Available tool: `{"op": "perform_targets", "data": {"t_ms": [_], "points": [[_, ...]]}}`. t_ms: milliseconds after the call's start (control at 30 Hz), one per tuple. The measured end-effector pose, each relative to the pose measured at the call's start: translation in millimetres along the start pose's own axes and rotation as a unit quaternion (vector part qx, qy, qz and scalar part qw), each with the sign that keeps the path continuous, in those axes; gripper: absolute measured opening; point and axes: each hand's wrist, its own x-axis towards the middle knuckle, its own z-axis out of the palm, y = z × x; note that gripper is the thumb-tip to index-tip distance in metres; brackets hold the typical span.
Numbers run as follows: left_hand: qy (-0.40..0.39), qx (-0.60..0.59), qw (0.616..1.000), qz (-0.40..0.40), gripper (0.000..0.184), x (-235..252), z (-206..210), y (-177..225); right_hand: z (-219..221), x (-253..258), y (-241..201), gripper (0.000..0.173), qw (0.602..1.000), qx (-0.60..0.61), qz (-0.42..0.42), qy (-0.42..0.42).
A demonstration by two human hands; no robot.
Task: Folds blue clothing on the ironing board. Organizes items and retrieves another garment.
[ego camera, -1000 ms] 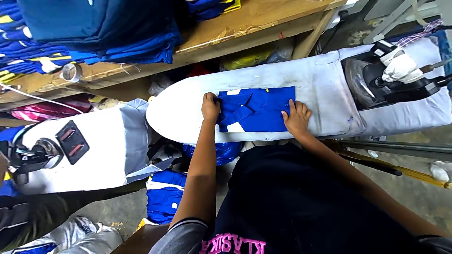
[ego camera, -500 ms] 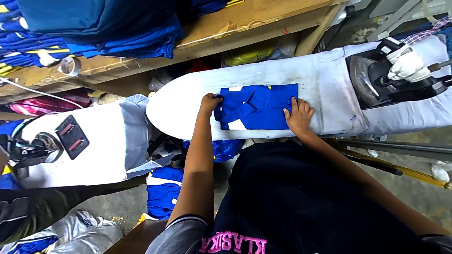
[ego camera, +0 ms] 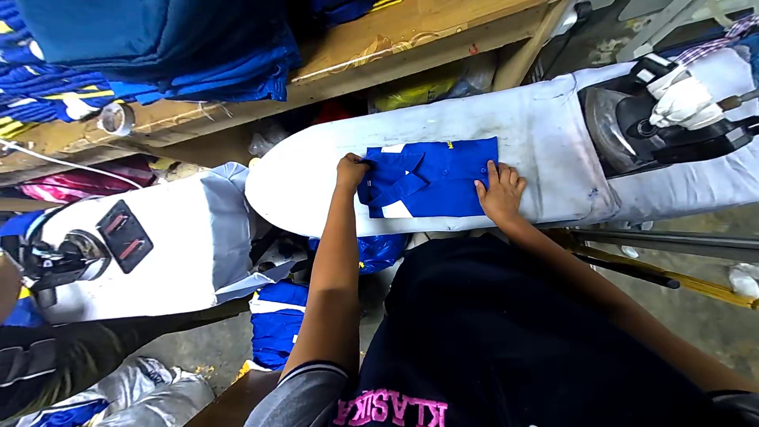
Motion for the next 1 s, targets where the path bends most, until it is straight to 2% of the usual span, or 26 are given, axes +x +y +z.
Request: {"op": "perform_targets", "data": {"t_ms": [67,133,267,567,767,900,1000], "points": [[-0.001,0.038,0.999,0.022,0.035,-2.6,0.3,2.2,1.1,0.4,0.0,0.060,1.000,-0.005,0.002,-0.004],[0.015,0.124,0.991,0.050,0.030,-8.5,1.9,9.8,-1.3,1.1,-1.4,0.061,1.000,-0.005,0.006,-0.011],[0.046,0.224,0.972,0.060,0.028,-17.8,8.5,16.4,-1.1,0.9,-1.3,0.060,1.000,-0.005,0.010,-0.019],[0.075,0.279,0.957,0.042,0.029,-22.4,9.4,16.6,-2.2,1.2,-0.8,0.060,1.000,-0.004,0.013,-0.028],[0.085,0.276,0.954,0.075,0.030,-23.9,11.8,14.8,-1.5,0.2,-0.4,0.060,1.000,0.006,0.001,-0.005],[0.076,0.298,0.950,0.062,0.029,-24.4,10.0,20.4,0.1,0.2,0.8,0.060,1.000,-0.002,0.000,-0.005],[0.081,0.302,0.945,0.101,0.035,-23.2,9.4,24.5,1.8,1.1,0.7,0.060,1.000,-0.006,0.005,-0.011]]}}
